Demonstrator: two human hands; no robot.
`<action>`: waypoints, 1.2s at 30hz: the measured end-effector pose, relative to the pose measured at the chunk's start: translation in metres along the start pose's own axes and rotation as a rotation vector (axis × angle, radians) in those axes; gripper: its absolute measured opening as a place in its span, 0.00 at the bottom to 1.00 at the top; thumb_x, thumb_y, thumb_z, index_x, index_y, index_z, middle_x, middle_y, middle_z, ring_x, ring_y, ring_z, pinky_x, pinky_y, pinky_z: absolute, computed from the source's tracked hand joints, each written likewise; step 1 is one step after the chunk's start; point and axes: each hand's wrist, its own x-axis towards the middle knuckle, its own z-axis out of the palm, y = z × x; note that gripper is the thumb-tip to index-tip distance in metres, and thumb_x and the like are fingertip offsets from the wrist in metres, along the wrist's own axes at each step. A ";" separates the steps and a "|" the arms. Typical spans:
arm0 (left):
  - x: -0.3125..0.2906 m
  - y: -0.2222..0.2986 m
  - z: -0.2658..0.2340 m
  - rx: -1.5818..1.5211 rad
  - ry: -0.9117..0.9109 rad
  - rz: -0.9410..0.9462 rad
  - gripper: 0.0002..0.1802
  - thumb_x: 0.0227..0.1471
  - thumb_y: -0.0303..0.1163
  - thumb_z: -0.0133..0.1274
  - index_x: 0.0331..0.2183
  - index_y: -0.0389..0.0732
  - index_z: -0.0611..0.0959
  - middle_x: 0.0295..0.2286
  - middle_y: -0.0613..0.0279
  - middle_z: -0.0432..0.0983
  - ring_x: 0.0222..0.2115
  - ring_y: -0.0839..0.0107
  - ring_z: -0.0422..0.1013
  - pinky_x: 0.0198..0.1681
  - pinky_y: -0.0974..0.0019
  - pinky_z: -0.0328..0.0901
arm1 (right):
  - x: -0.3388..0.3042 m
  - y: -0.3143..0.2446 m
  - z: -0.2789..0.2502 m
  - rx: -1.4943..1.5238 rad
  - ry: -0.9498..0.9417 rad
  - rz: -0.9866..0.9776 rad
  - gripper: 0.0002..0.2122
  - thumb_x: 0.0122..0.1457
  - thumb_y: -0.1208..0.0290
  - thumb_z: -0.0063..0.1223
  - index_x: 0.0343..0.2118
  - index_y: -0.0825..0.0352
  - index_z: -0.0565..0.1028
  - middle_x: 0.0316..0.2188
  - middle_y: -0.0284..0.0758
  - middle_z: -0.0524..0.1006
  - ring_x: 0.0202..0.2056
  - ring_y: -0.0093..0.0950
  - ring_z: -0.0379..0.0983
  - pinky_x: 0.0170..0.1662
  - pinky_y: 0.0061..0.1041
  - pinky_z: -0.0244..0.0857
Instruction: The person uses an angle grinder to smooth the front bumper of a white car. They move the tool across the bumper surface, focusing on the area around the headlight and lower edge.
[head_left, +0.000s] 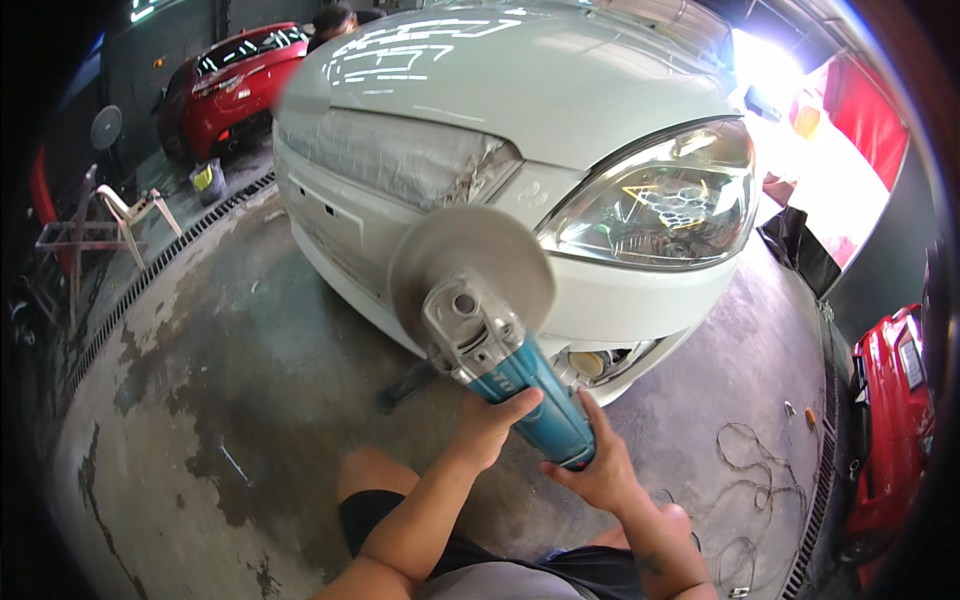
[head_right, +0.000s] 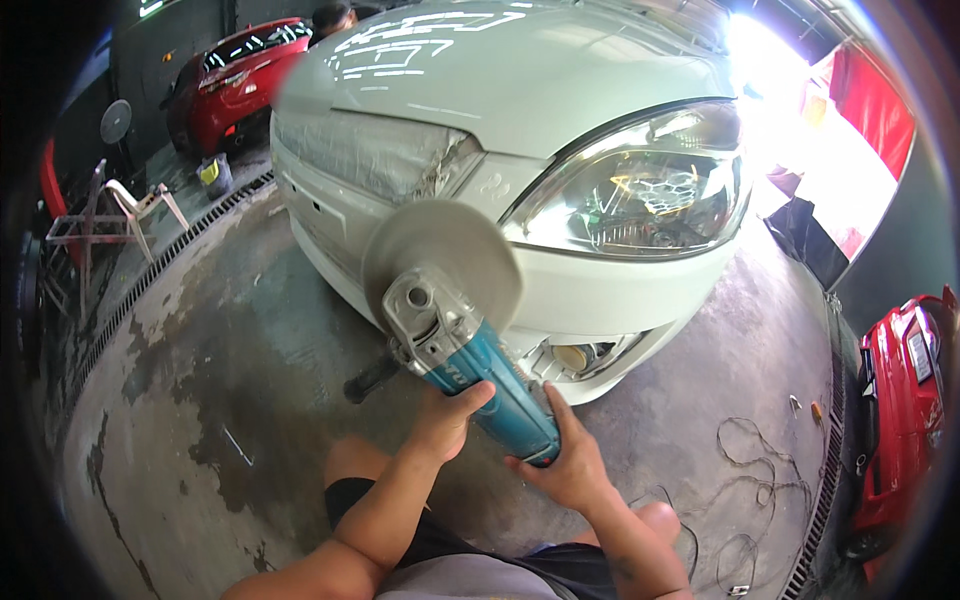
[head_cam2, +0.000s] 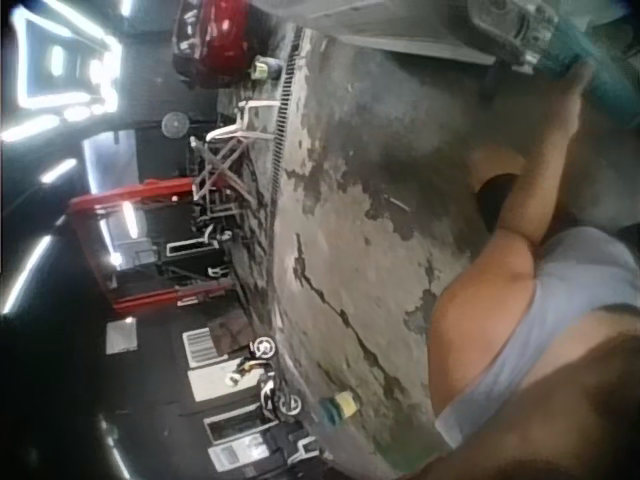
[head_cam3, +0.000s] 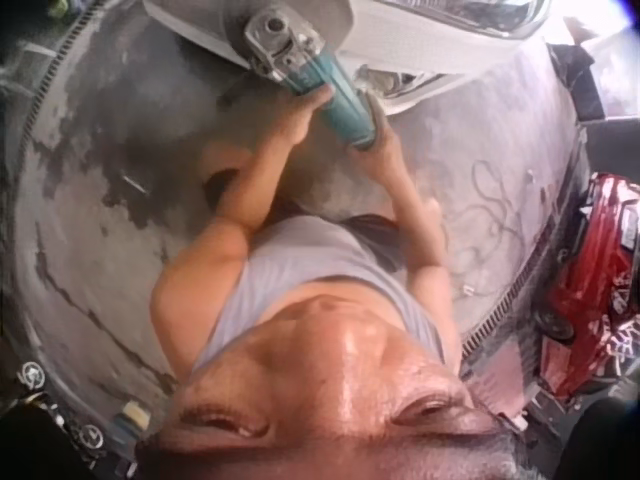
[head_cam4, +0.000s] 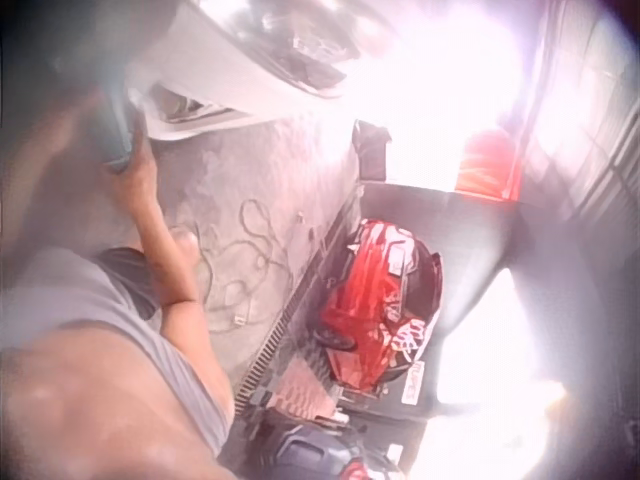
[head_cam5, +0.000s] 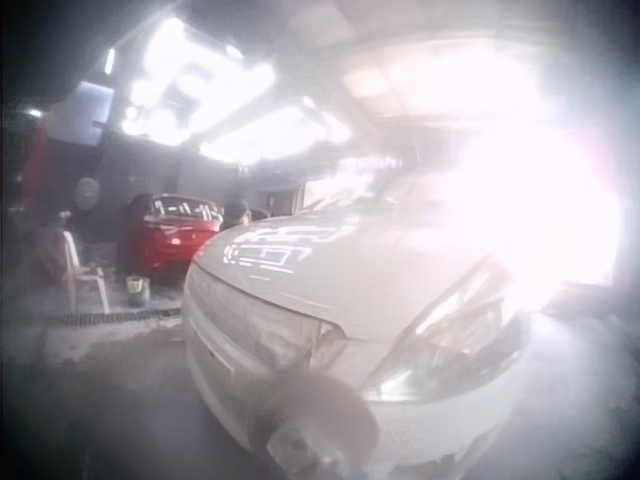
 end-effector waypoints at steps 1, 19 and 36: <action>0.000 0.003 -0.002 0.032 0.013 0.024 0.34 0.55 0.27 0.73 0.61 0.36 0.77 0.52 0.61 0.78 0.53 0.70 0.76 0.61 0.60 0.70 | 0.003 0.004 0.010 0.047 -0.002 -0.015 0.57 0.48 0.61 0.82 0.77 0.68 0.55 0.62 0.57 0.76 0.63 0.50 0.76 0.66 0.42 0.71; 0.006 0.072 0.021 0.420 -0.103 0.228 0.30 0.55 0.37 0.76 0.53 0.34 0.81 0.44 0.59 0.81 0.44 0.70 0.78 0.50 0.61 0.75 | -0.001 -0.017 0.039 0.311 0.027 -0.054 0.60 0.51 0.59 0.83 0.79 0.70 0.48 0.66 0.54 0.74 0.66 0.44 0.74 0.68 0.39 0.67; 0.013 0.072 0.058 0.211 -0.173 0.101 0.32 0.62 0.43 0.72 0.57 0.33 0.78 0.48 0.60 0.80 0.49 0.72 0.76 0.56 0.62 0.71 | -0.017 -0.064 -0.035 0.177 0.030 0.029 0.60 0.51 0.56 0.84 0.79 0.69 0.49 0.66 0.58 0.73 0.67 0.48 0.73 0.67 0.41 0.68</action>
